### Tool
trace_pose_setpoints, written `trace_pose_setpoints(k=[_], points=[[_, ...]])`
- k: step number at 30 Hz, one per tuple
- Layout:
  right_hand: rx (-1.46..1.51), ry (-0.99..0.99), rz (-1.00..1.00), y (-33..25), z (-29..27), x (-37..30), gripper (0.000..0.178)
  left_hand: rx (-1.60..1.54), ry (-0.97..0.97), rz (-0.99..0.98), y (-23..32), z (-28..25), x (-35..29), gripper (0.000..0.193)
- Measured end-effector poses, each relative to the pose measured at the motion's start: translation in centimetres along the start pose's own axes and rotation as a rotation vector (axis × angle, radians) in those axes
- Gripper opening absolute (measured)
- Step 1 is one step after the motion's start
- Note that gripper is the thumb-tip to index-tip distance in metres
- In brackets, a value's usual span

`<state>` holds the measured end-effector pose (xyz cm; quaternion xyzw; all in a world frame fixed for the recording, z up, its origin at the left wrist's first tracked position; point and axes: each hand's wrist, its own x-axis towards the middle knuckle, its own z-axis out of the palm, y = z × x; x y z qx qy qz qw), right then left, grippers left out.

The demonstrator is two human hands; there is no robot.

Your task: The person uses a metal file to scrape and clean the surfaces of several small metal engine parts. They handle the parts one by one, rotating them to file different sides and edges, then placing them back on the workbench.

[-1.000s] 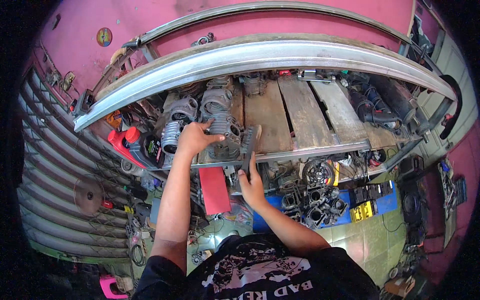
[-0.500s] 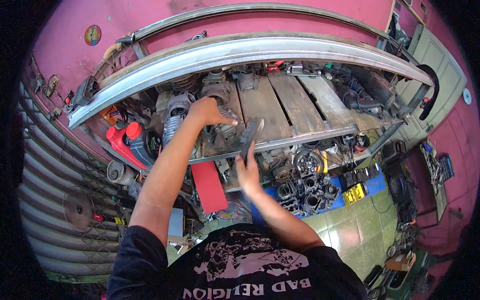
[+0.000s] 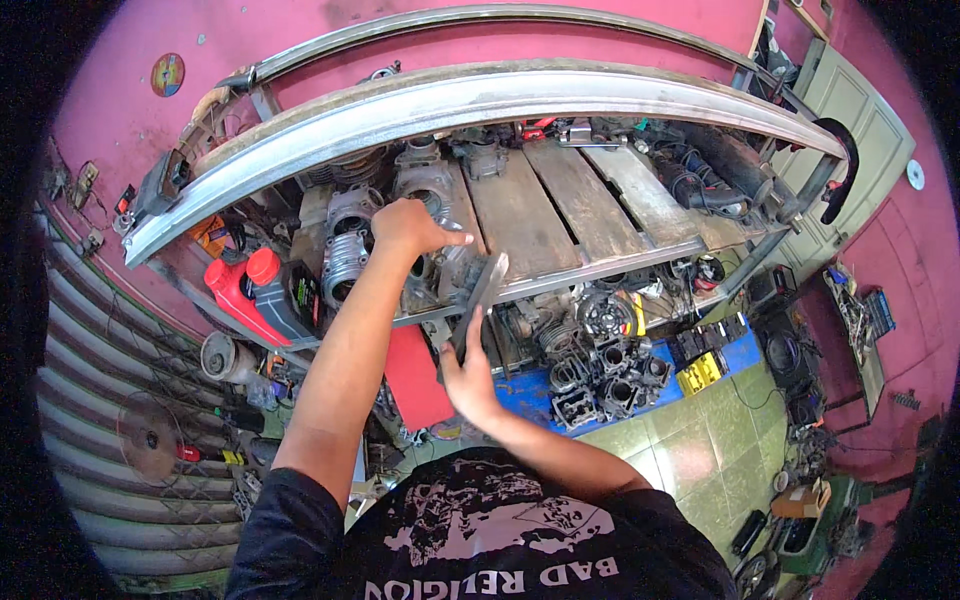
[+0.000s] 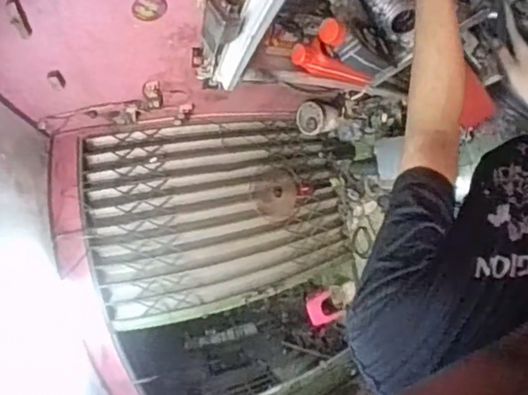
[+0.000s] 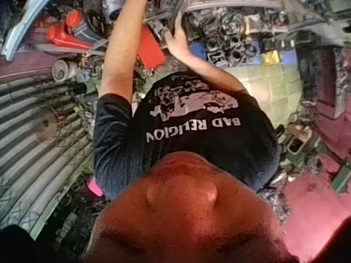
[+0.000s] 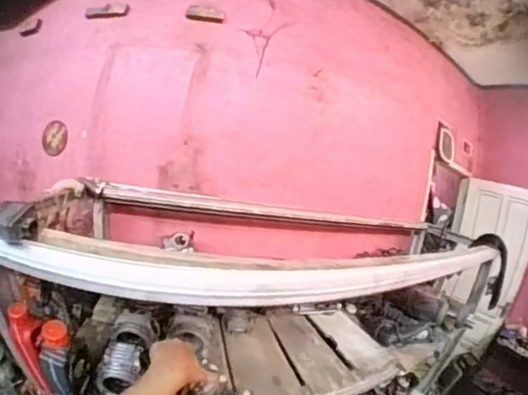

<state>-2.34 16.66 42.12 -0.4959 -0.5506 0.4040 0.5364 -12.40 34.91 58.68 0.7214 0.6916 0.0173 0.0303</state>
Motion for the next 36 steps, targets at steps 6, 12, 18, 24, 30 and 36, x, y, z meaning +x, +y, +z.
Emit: trace_pose_setpoints(k=[6,12,18,24,30,36], points=[[-0.119,-0.135,-0.082,2.6,-5.1,8.5,0.08,-0.12,-0.06,-0.063,-1.8,-0.3,-1.8,0.093],[-0.161,-0.13,-0.114,1.0,-5.1,3.6,0.081,-0.202,0.002,-0.171,-1.7,1.1,-3.4,0.087],[0.213,-0.289,0.128,0.4,-9.0,6.8,0.069,-0.206,0.061,-0.127,-2.4,1.9,-2.9,0.089],[-0.052,-0.44,0.009,2.6,-11.6,10.8,0.078,-0.171,0.008,-0.206,-1.8,1.5,-2.6,0.088],[0.333,-0.392,0.147,2.7,-11.1,4.2,0.079,-0.174,0.029,-0.156,-2.1,1.8,-2.4,0.084],[0.542,-0.433,0.171,3.5,-10.7,10.4,0.074,-0.167,0.008,-0.204,-1.8,2.5,-2.2,0.078]])
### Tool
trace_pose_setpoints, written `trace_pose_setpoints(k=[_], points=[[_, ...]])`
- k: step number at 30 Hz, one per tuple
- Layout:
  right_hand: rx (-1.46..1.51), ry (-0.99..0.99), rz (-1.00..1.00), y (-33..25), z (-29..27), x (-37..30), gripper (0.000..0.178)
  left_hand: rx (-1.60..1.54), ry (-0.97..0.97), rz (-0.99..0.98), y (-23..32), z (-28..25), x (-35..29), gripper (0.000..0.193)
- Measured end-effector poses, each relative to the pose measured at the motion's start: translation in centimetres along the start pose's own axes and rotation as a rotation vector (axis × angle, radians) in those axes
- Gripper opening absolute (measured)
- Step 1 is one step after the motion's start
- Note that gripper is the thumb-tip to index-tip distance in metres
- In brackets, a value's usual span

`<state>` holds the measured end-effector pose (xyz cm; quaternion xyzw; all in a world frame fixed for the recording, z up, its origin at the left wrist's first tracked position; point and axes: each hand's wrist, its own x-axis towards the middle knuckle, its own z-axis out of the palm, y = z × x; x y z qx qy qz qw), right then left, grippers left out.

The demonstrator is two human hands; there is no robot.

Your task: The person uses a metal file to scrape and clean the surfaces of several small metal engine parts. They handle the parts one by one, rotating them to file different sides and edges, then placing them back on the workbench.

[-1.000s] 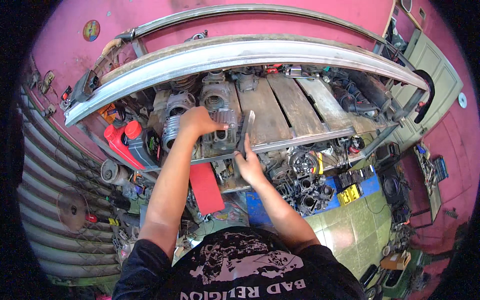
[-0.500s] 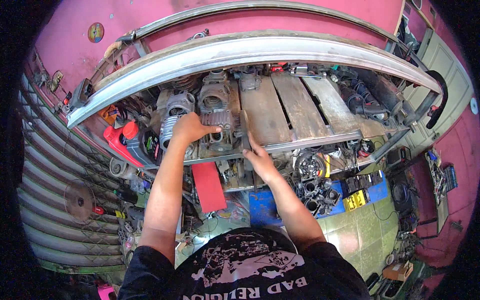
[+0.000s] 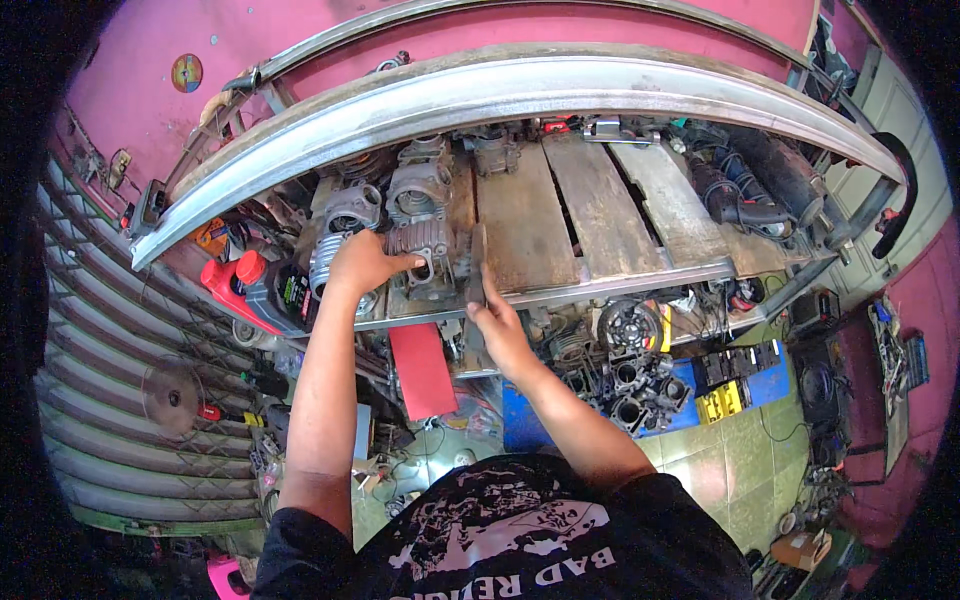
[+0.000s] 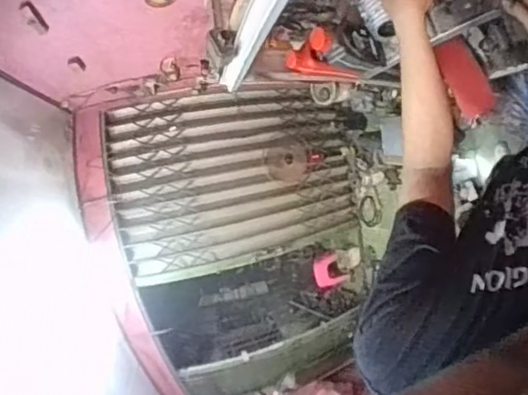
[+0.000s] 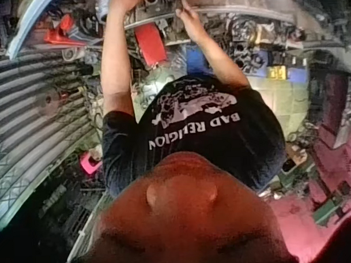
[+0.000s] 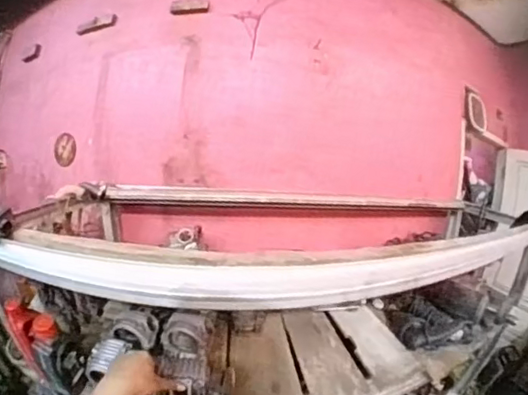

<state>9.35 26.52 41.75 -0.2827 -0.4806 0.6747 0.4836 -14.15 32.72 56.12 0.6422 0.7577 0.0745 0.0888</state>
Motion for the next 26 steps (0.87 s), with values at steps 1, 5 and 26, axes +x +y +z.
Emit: trace_pose_setpoints(k=[1,5,26], points=[[-0.018,0.002,-0.014,-0.1,0.0,0.3,0.074,-0.018,0.004,0.012,-0.1,0.2,0.0,0.076],[-0.291,-0.046,-0.11,0.1,0.0,-2.8,0.079,-0.063,0.045,0.043,-0.7,0.6,-0.1,0.077],[-0.438,-0.15,-0.161,-1.3,0.9,-5.3,0.096,-0.043,-0.002,0.012,-0.2,0.1,-0.2,0.078]])
